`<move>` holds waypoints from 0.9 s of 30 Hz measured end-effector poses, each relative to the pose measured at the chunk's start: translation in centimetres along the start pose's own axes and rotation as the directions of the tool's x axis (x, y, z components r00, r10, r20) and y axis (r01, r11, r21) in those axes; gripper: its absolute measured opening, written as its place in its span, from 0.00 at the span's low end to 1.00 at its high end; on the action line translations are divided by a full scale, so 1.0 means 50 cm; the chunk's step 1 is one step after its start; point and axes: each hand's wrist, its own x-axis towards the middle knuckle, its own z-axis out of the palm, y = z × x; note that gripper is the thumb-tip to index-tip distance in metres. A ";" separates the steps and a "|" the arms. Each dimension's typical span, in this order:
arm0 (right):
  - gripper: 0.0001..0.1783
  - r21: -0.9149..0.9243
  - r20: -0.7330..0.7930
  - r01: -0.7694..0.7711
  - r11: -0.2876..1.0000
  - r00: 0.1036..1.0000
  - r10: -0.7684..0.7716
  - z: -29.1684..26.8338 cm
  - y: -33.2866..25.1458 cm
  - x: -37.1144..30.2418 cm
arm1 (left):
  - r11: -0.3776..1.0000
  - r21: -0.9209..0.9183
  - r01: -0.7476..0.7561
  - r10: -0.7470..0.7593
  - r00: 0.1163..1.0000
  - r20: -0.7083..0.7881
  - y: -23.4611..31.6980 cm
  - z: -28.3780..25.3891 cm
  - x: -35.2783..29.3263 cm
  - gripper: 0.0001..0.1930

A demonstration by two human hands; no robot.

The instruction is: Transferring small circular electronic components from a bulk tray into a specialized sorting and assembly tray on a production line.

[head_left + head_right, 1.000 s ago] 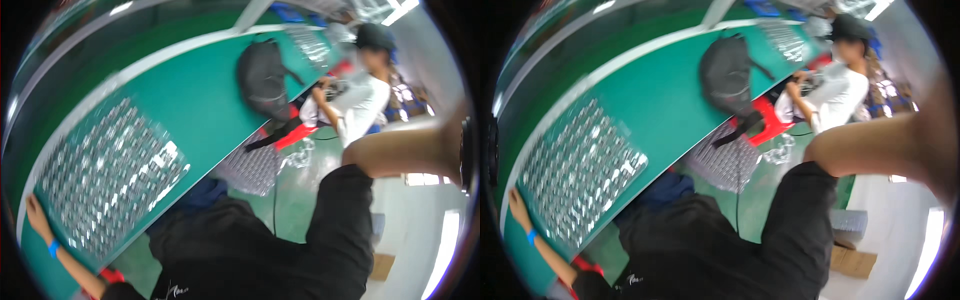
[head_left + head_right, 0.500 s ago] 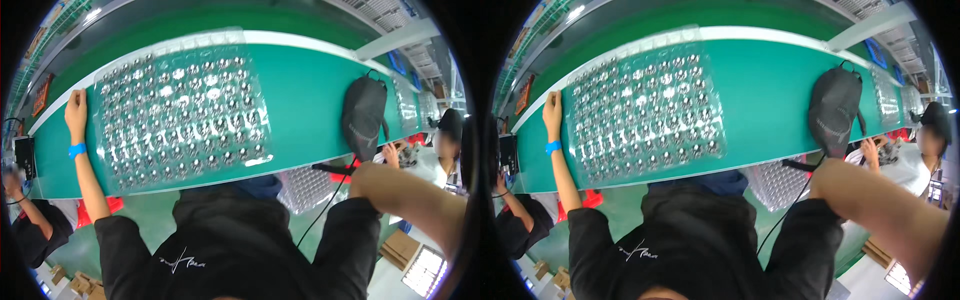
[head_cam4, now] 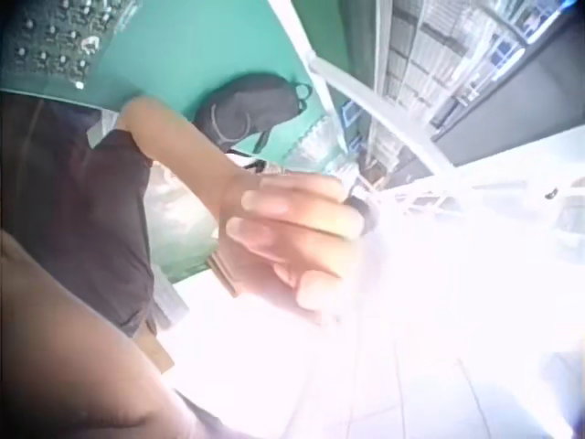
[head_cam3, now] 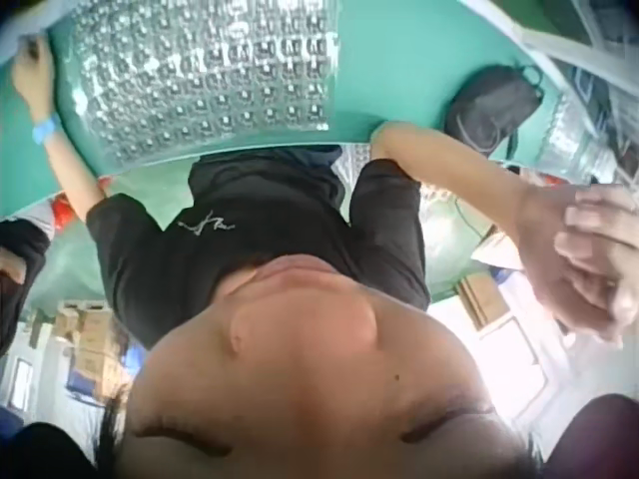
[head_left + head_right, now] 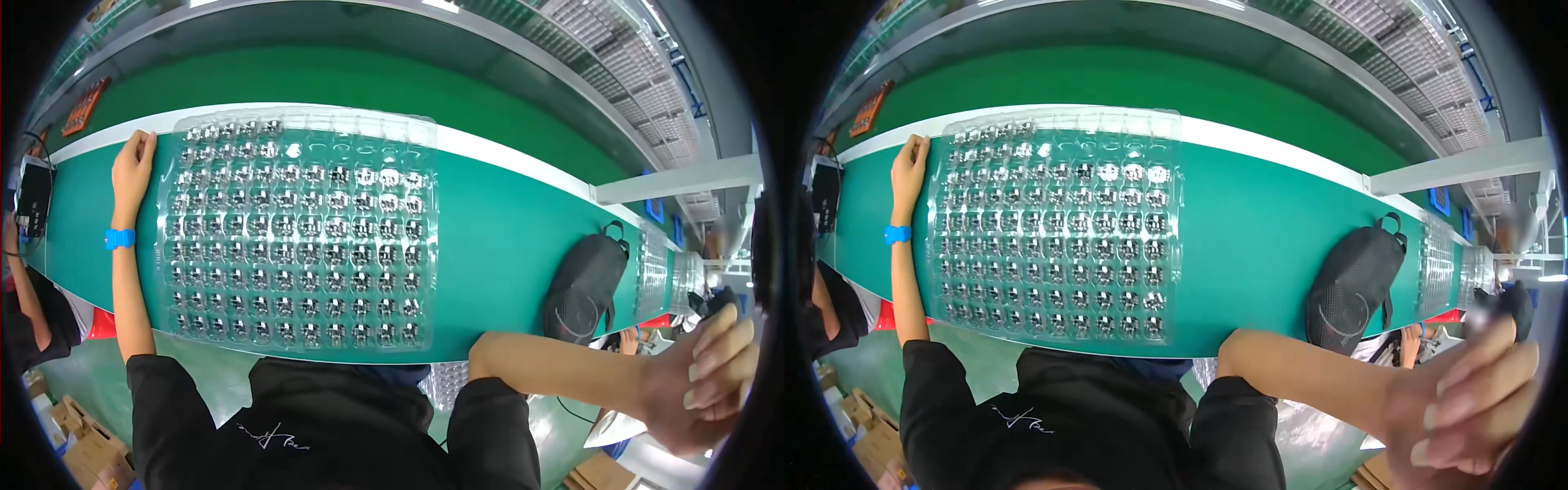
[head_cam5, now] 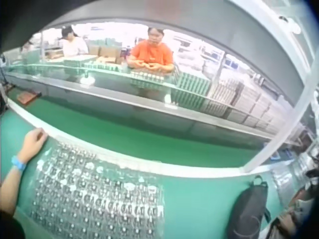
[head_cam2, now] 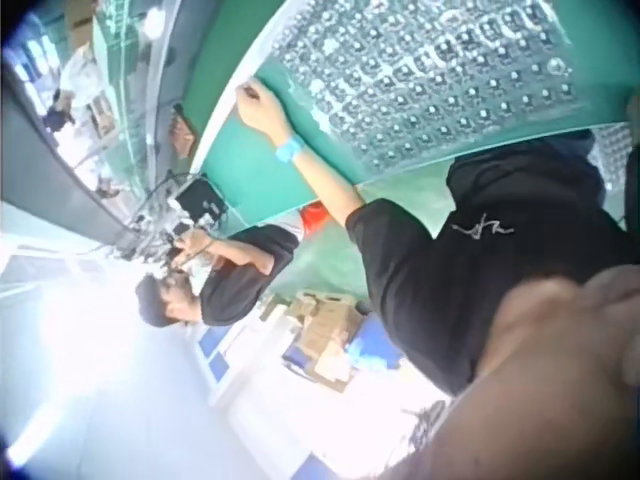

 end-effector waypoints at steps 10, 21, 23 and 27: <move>0.16 -0.285 -0.417 -0.344 0.895 0.885 0.208 0.035 0.269 0.052 | 0.999 -0.030 -0.037 0.040 0.995 0.089 -0.222 0.052 0.045 0.25; 0.20 0.488 -0.340 -0.634 0.600 0.496 0.799 0.066 0.577 -0.111 | 0.991 -0.119 -0.057 0.079 0.978 0.192 -0.253 0.075 0.096 0.24; 0.20 0.407 -0.388 -0.712 0.573 0.433 0.814 0.086 0.629 -0.177 | 0.989 -0.135 -0.052 0.078 0.977 0.201 -0.229 0.083 0.094 0.24; 0.18 -0.056 -0.672 -0.820 0.570 0.453 0.586 0.136 0.662 -0.219 | 0.977 -0.195 -0.085 0.128 0.967 0.220 -0.228 0.100 0.094 0.23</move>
